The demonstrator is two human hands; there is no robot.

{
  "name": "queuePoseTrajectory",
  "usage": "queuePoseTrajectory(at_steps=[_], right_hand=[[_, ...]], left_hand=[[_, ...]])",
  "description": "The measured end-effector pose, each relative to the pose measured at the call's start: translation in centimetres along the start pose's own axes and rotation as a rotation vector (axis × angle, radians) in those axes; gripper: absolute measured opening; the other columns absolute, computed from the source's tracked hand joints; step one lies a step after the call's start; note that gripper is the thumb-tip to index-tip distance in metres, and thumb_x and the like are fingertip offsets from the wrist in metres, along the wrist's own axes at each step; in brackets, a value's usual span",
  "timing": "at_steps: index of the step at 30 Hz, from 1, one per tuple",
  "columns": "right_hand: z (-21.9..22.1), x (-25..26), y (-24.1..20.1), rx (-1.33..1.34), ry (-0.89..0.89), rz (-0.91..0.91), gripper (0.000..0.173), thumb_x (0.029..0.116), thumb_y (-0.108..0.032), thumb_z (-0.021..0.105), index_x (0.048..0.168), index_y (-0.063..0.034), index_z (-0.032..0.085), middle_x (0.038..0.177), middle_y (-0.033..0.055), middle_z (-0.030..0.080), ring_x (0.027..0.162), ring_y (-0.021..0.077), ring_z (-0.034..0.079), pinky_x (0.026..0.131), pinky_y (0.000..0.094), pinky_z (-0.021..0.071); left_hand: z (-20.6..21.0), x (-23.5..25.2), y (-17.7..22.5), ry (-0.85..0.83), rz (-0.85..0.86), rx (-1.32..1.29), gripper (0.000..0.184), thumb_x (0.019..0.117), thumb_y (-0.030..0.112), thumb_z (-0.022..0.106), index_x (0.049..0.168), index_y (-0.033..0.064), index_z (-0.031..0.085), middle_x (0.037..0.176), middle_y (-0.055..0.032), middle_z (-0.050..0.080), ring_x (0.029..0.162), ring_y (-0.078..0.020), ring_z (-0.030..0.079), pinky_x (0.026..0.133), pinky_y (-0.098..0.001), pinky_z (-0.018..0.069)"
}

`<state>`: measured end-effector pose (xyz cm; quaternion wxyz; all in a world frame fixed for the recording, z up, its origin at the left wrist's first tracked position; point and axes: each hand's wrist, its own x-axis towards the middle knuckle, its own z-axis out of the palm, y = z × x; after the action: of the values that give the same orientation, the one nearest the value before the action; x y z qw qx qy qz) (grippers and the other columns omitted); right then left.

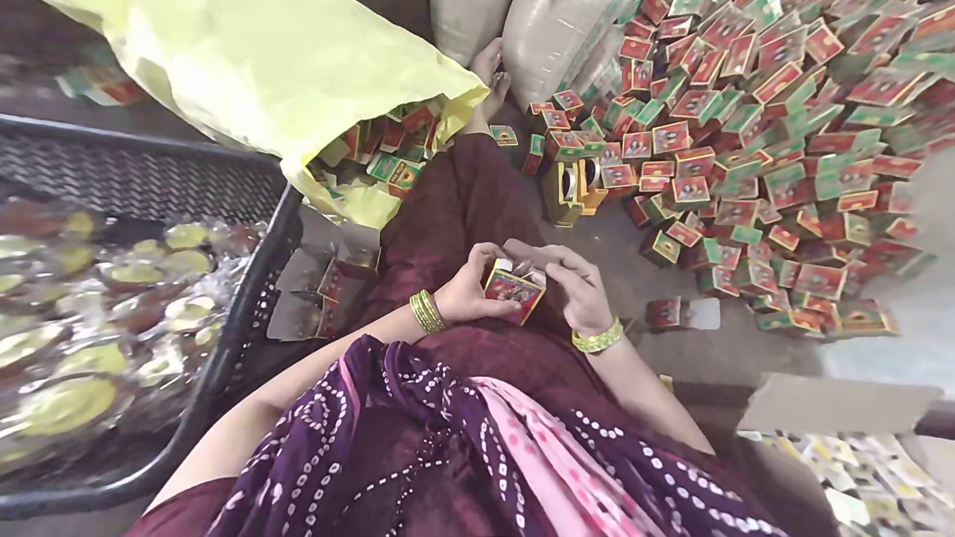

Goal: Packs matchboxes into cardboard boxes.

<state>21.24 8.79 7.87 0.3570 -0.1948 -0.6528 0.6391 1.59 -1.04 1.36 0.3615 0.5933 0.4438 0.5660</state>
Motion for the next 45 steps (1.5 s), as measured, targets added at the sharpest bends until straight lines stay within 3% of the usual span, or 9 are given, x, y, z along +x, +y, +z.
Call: queuePoseTrajectory(at_steps=[2,5,11,20,28,33,38,40,45], right_hand=[[-0.5,-0.1,0.1,-0.094,-0.053,-0.053,0.026,0.1009,-0.015,0.056,0.093,-0.0021,0.077,0.111,0.0116,0.074,0.105,0.0204,0.07,0.093,0.0383,0.0582],[-0.1,-0.1,-0.2,-0.309,-0.097,-0.103,0.014,0.0895,-0.014,0.079,0.08,-0.0033,0.077,0.104,0.0109,0.077,0.107,0.021,0.071,0.093,0.0355,0.0598],[0.4,0.1,-0.7,-0.631,-0.178,-0.296,0.015,0.0911,-0.013,0.078,0.105,-0.0074,0.081,0.104,0.0056,0.077,0.101,0.0128,0.072,0.089,0.0303,0.0623],[-0.2,0.5,-1.2,-0.581,-0.179,-0.318,0.012,0.0922,-0.007,0.075,0.103,-0.004,0.08,0.098,0.0066,0.075,0.091,0.0109,0.071,0.082,0.0272,0.0627],[0.0,0.0,-1.7,-0.798,-0.326,-0.345,0.026,0.0968,-0.014,0.058,0.111,-0.0129,0.08,0.106,0.0062,0.072,0.107,0.0161,0.064,0.093,0.0344,0.0555],[1.1,-2.1,0.3,-0.959,-0.179,-0.527,0.025,0.1021,-0.008,0.058,0.121,-0.0046,0.075,0.122,0.0118,0.074,0.12,0.0233,0.069,0.109,0.0418,0.0539],[-0.8,-1.8,0.8,-0.449,-0.153,-0.192,0.043,0.0986,-0.008,0.065,0.137,0.0091,0.055,0.127,0.0173,0.071,0.123,0.0285,0.067,0.105,0.0441,0.0564],[-2.6,-0.1,0.9,-0.294,-0.049,-0.038,0.052,0.0969,-0.006,0.065,0.144,0.0055,0.046,0.128,0.0178,0.069,0.118,0.0284,0.068,0.1,0.0441,0.058],[-10.7,7.8,4.1,-0.637,0.41,0.242,0.041,0.0976,-0.015,0.067,0.136,-0.0044,0.058,0.122,0.0112,0.07,0.11,0.0201,0.069,0.095,0.0411,0.0571]], left_hand=[[0.1,0.1,-0.5,0.014,0.027,-0.014,0.094,0.0714,0.027,0.093,0.139,-0.0006,0.032,0.119,-0.0108,0.067,0.113,-0.0157,0.067,0.101,-0.0382,0.0565],[0.0,0.1,-1.0,-0.014,0.052,-0.006,0.096,0.0718,0.026,0.092,0.14,-0.0016,0.03,0.119,-0.0112,0.068,0.114,-0.0156,0.067,0.102,-0.0389,0.0558],[0.0,-0.1,-1.1,-0.01,0.016,0.027,0.099,0.071,0.028,0.093,0.142,-0.0004,0.029,0.118,-0.0095,0.068,0.113,-0.0129,0.067,0.101,-0.0371,0.0561],[0.0,-0.1,-0.8,-0.035,0.018,0.021,0.102,0.0708,0.029,0.093,0.143,-0.0023,0.028,0.124,-0.0119,0.064,0.115,-0.0143,0.065,0.101,-0.0375,0.0561],[-0.1,-0.2,-0.8,-0.057,-0.018,0.032,0.101,0.07,0.03,0.093,0.142,-0.0006,0.029,0.119,-0.0096,0.066,0.112,-0.0123,0.067,0.1,-0.0359,0.0564],[0.0,-0.2,-1.1,0.035,-0.063,-0.036,0.097,0.0703,0.025,0.092,0.142,0.0023,0.032,0.123,-0.0106,0.064,0.109,-0.0134,0.068,0.096,-0.0372,0.0588],[0.0,0.1,-0.4,-0.007,-0.057,-0.096,0.067,0.0844,0.019,0.084,0.137,0.0048,0.047,0.119,-0.0081,0.07,0.104,-0.0153,0.071,0.093,-0.0375,0.0617],[-0.2,0.3,-0.3,0.025,-0.099,-0.161,0.054,0.0931,0.02,0.074,0.137,0.0056,0.046,0.117,-0.0081,0.07,0.1,-0.0166,0.072,0.089,-0.038,0.0626],[-0.8,0.5,-1.2,0.155,-0.143,-0.238,0.032,0.1019,0.019,0.049,0.131,0.0049,0.047,0.113,-0.005,0.068,0.097,-0.0119,0.069,0.087,-0.0338,0.0596]])
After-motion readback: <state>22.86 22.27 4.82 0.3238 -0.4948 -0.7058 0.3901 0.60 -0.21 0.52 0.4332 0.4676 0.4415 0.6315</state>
